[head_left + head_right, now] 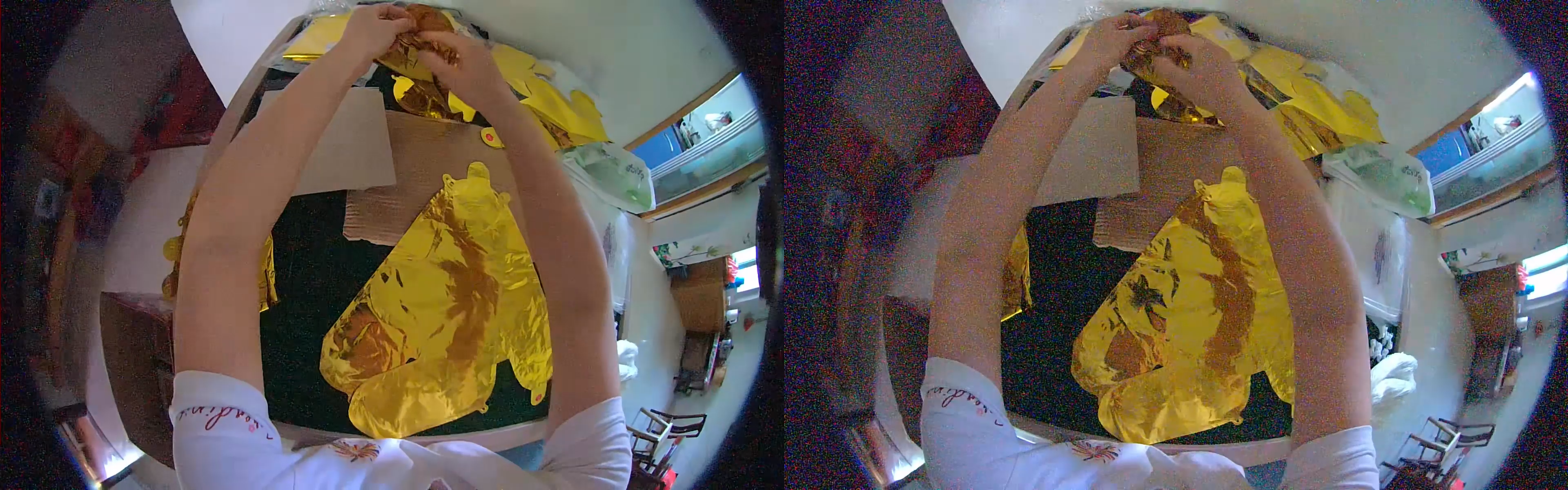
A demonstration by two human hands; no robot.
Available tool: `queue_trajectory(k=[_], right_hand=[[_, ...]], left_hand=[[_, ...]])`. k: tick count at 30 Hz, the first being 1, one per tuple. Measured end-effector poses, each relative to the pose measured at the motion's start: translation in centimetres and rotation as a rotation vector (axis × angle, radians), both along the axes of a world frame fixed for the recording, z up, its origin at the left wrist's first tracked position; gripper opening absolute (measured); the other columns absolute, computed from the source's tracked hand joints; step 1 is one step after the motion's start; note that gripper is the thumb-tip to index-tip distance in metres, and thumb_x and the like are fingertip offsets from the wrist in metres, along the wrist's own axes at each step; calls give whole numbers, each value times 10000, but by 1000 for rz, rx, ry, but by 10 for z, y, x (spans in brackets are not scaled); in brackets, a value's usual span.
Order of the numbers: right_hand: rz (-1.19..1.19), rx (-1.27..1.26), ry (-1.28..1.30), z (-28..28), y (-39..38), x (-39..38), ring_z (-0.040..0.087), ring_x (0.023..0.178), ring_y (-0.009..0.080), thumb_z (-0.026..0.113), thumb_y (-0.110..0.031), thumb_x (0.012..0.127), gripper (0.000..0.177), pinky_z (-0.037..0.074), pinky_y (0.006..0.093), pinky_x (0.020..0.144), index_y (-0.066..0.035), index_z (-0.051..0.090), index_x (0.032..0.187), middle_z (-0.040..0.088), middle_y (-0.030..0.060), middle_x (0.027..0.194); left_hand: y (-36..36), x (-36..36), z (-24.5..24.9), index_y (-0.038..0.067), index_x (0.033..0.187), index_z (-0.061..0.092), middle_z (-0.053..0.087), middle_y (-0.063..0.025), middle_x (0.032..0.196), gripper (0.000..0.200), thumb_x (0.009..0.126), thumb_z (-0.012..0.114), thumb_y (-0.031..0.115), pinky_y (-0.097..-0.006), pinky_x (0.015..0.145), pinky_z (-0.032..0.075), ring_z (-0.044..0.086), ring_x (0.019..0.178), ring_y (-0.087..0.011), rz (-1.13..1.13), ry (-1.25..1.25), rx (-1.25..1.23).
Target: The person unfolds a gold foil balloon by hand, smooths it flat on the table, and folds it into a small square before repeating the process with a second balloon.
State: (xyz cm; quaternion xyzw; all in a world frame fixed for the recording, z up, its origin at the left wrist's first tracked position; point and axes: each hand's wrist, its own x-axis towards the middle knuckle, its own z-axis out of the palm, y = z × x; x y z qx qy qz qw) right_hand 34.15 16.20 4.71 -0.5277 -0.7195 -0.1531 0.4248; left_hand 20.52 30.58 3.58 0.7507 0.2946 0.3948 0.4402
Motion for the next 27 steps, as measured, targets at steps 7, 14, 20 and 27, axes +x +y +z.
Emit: queue_trajectory(k=[7, 14, 20, 27], right_hand=[[-185, -125, 30, 13, -4, 9, 587, 647, 182, 691, -281, 825, 273, 457, 333, 626, -14, 667, 875, 629, 102, 700], [-90, -279, 426, 12, 1, 16, 418, 637, 79, 710, -292, 829, 308, 373, 268, 593, 5, 633, 803, 528, -16, 668], [117, -448, 830, 14, 4, 6, 535, 750, 105, 654, -283, 883, 302, 435, 257, 670, 4, 643, 976, 615, 20, 865], [222, -626, 1122, 23, -7, -1, 603, 779, 136, 614, -323, 898, 337, 469, 240, 667, -20, 629, 1045, 653, 50, 890]], left_hand=[[-24, 1, 4, 62, 1152, 570, 649, -102, 949, 507, 821, 692, 427, -329, 652, 573, 660, 812, -185, 179, -175, -112], [-93, -19, 9, 35, 1161, 537, 560, -114, 1159, 575, 810, 668, 471, -401, 695, 569, 620, 944, -269, -82, 157, -522], [-99, -16, 8, 105, 1199, 531, 539, -68, 1198, 439, 866, 656, 361, -423, 848, 535, 583, 1064, -251, -420, -164, -606], [-100, -5, 5, 68, 1196, 536, 585, -63, 1121, 375, 888, 647, 251, -371, 869, 543, 584, 1060, -197, -499, -383, -505]])
